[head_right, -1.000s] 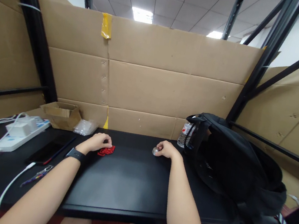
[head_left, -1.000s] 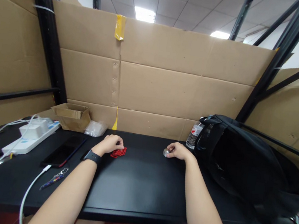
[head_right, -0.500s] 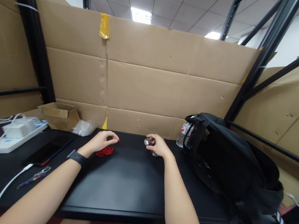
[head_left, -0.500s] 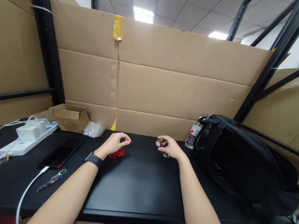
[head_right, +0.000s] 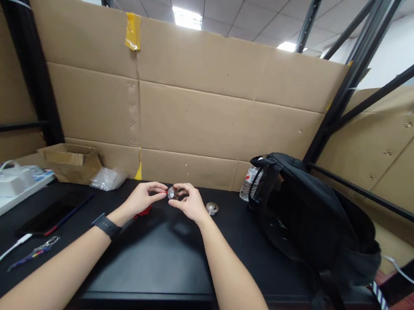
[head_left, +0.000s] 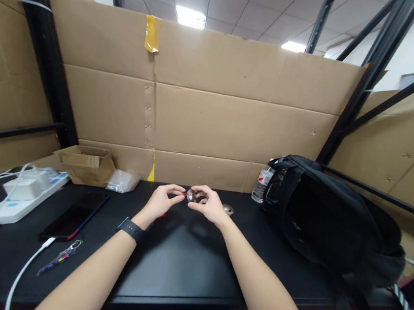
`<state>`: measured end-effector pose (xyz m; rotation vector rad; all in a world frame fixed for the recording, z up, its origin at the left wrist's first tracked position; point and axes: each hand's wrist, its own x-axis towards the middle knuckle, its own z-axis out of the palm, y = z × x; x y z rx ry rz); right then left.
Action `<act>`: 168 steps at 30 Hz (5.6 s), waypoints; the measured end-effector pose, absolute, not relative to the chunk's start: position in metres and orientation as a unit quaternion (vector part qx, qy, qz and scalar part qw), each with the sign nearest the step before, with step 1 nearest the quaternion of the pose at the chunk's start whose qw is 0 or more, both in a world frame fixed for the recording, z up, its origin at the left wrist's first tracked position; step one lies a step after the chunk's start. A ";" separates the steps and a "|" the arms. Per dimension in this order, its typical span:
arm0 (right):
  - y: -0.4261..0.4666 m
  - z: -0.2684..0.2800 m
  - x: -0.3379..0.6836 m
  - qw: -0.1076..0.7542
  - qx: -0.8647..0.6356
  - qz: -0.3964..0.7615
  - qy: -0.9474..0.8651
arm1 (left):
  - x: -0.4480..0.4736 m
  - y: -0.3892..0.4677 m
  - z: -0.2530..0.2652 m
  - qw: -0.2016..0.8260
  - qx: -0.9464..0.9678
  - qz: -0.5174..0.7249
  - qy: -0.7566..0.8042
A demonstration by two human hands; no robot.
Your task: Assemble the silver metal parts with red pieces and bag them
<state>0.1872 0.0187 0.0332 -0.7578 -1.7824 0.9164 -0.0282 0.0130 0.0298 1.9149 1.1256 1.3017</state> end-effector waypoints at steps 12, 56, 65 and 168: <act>0.011 0.032 0.173 0.511 -0.272 0.423 -0.697 | -0.015 0.008 0.025 0.171 0.738 0.492 0.430; 0.017 0.030 0.183 0.417 -0.388 0.240 -0.786 | -0.013 -0.012 0.035 0.001 0.808 0.351 0.473; 0.029 0.018 0.190 0.361 -0.435 0.159 -0.809 | -0.033 0.001 0.030 0.008 0.806 0.281 0.520; 0.014 0.037 0.183 0.381 -0.413 0.216 -0.798 | -0.016 -0.016 0.046 0.046 0.809 0.376 0.450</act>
